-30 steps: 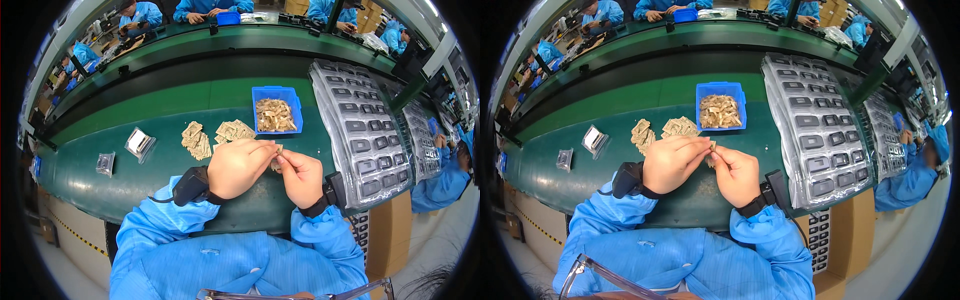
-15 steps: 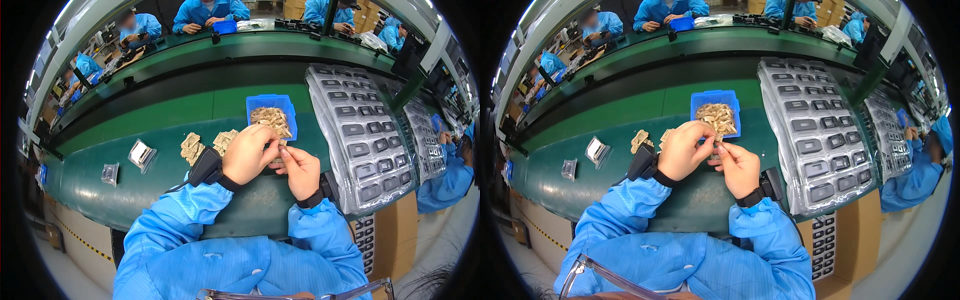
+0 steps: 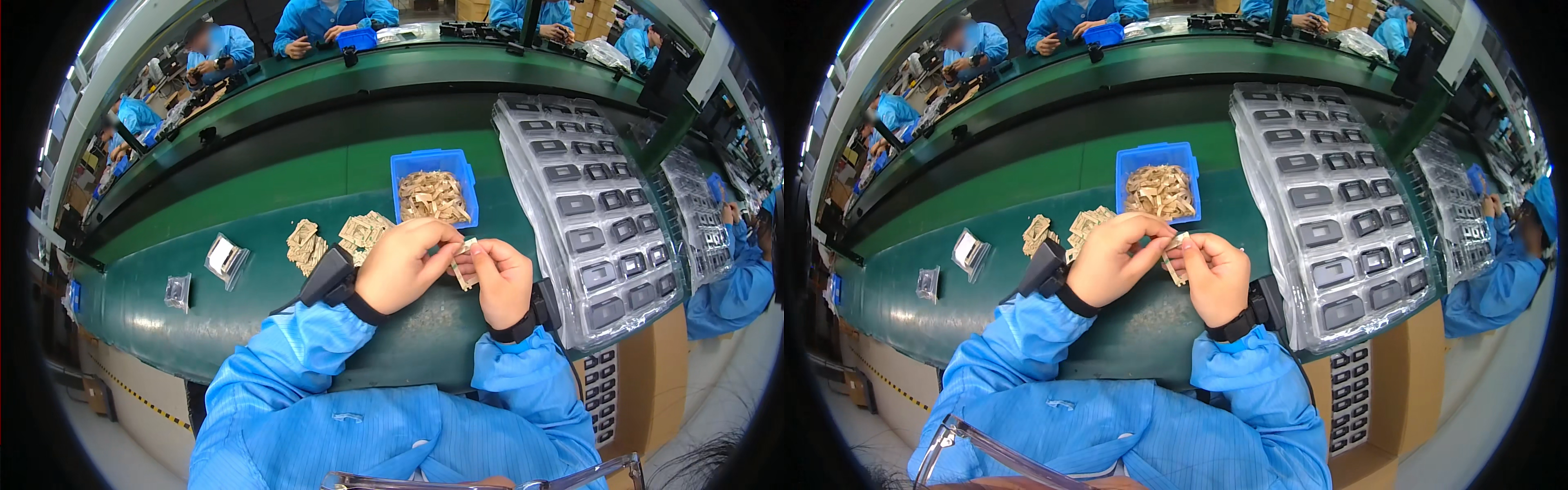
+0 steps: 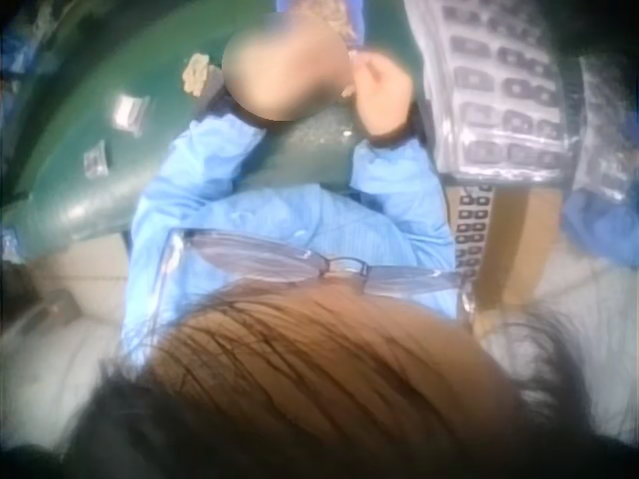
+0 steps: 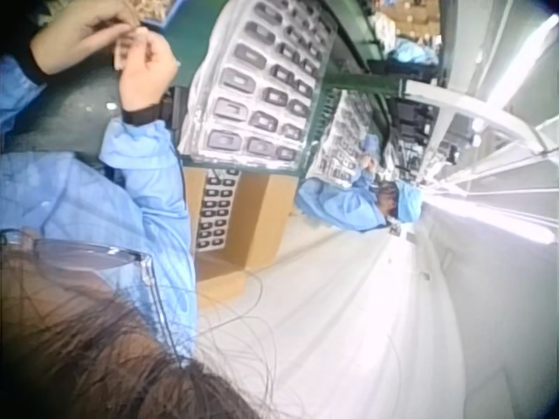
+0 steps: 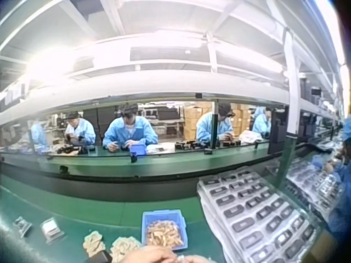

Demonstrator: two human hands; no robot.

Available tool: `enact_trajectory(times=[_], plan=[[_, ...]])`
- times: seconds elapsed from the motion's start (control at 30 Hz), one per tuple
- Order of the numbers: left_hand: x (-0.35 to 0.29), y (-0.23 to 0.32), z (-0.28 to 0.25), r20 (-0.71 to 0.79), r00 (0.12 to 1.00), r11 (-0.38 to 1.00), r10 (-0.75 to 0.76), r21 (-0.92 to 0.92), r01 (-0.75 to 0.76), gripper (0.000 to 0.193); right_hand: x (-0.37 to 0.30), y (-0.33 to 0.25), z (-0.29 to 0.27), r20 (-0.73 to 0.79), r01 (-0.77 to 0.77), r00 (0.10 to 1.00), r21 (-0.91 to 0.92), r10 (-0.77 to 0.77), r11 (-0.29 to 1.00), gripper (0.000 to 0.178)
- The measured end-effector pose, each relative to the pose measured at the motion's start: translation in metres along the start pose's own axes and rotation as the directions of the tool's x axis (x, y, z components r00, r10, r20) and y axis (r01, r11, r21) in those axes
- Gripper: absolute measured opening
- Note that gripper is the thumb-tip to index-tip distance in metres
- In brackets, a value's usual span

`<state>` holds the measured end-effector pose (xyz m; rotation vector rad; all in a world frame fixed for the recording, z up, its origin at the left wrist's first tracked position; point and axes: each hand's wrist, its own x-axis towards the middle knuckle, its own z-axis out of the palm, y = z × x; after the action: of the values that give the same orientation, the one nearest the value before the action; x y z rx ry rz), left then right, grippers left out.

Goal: Assembling small plastic and rubber components onto electronic or mechanical casings at a factory workbench.

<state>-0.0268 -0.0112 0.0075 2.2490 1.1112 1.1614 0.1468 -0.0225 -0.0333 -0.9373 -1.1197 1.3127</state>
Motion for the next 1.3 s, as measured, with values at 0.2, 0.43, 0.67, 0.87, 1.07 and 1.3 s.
enact_trajectory(times=[0.2,0.43,0.67,0.87,1.07,1.3], plan=[[-0.001,-0.007,-0.008,0.067,0.997,0.999,0.041,-0.011,-0.04,0.015,-0.003,-0.002,-0.003,0.109,-0.006,0.994,-0.032,0.009,0.999,0.02],[-0.004,0.008,-0.007,-0.012,0.985,0.981,-0.172,-0.089,0.17,0.015,-0.006,0.006,0.0,0.136,0.213,0.97,-0.087,-0.2,0.973,0.021],[-0.003,0.005,-0.007,0.026,0.974,0.937,-0.226,-0.266,0.225,0.015,-0.006,0.004,0.003,0.118,0.279,0.958,-0.193,-0.26,0.941,0.022],[-0.006,-0.002,-0.007,-0.013,0.971,0.932,-0.237,-0.286,0.224,0.013,-0.004,0.006,0.008,0.119,0.316,0.947,-0.195,-0.297,0.929,0.02],[-0.006,0.002,-0.003,-0.009,0.984,0.957,-0.176,-0.236,0.169,0.012,-0.007,0.003,0.004,0.097,0.364,0.93,-0.36,-0.353,0.859,0.018],[-0.01,0.0,0.006,-0.115,0.993,0.998,-0.016,-0.065,0.009,0.014,-0.008,0.01,0.0,0.088,0.356,0.934,-0.328,-0.347,0.875,0.013]])
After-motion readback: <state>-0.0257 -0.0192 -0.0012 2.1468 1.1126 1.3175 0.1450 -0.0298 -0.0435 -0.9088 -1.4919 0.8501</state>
